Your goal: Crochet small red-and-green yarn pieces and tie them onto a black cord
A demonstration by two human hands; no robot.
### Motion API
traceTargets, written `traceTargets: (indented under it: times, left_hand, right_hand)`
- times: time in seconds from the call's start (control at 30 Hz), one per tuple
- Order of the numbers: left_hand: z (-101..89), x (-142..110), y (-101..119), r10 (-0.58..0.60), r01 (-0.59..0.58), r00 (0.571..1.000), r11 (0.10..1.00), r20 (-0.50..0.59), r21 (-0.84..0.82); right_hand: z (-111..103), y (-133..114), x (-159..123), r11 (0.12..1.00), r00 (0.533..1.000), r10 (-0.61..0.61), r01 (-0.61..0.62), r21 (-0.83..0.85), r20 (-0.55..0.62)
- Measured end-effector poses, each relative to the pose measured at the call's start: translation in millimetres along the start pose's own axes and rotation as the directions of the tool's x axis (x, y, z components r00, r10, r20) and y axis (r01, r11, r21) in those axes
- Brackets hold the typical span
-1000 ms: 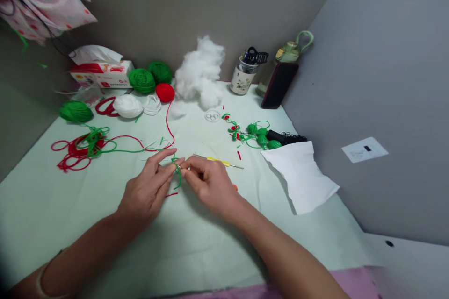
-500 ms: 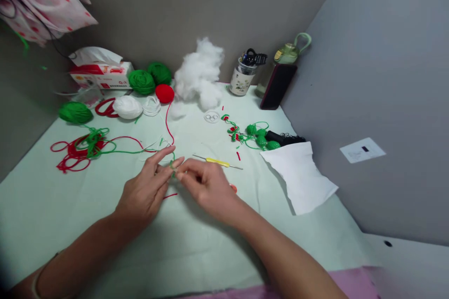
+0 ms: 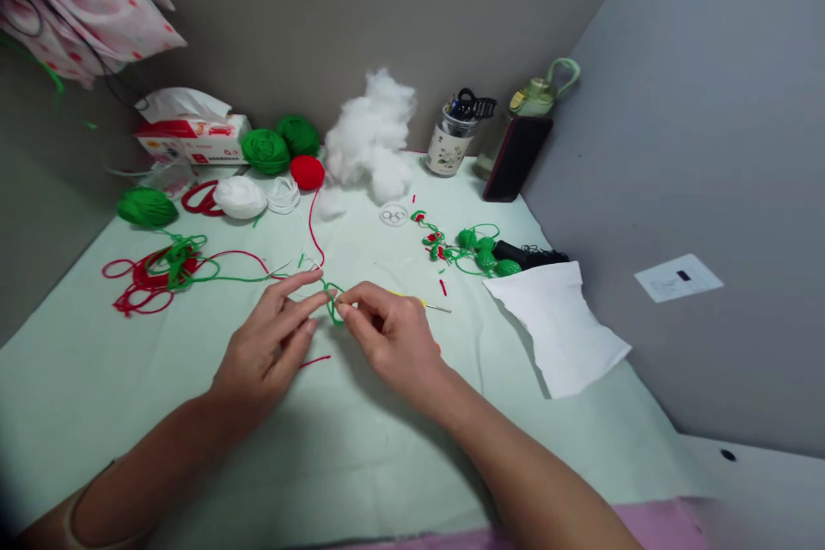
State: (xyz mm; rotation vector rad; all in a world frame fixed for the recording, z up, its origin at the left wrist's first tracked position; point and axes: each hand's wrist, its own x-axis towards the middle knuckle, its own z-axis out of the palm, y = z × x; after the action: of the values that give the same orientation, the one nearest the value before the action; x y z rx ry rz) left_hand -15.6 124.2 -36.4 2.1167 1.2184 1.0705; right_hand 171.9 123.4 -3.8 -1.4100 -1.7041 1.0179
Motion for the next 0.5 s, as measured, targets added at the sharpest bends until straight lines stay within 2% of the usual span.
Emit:
traceTargets:
  times: [0.07,0.13,0.2,0.37,0.5]
  left_hand:
    - [-2.5,2.7,0.4,-0.171,0.163,0.985,0.968,-0.022,-0.190]
    - [-5.0,5.5,0.6,-0.333,0.310,0.943,0.875,0.003,-0.373]
    - [-6.7,7.7,1.2,-0.435,0.407,0.898,0.758,0.070,-0.509]
    - [-5.7,8.1,4.4,-0.537,0.520,0.818,0.538,0.206,-0.664]
    - [-4.3,8.0,5.8,-0.564,0.560,0.787,0.483,0.249,-0.673]
  right_hand:
    - [2.8,1.0,-1.9,0.991,0.994,-0.097,0.093,-0.095,-0.045]
    - [6.1,2.9,-3.2,0.959,0.974,-0.217,0.198,-0.200,-0.073]
    - [9.0,5.0,-4.1,0.912,0.944,-0.321,0.287,-0.293,-0.075]
    - [13.4,8.4,-6.2,0.815,0.883,-0.467,0.404,-0.415,-0.058]
    - [15.0,8.4,-7.5,0.773,0.860,-0.508,0.434,-0.463,-0.041]
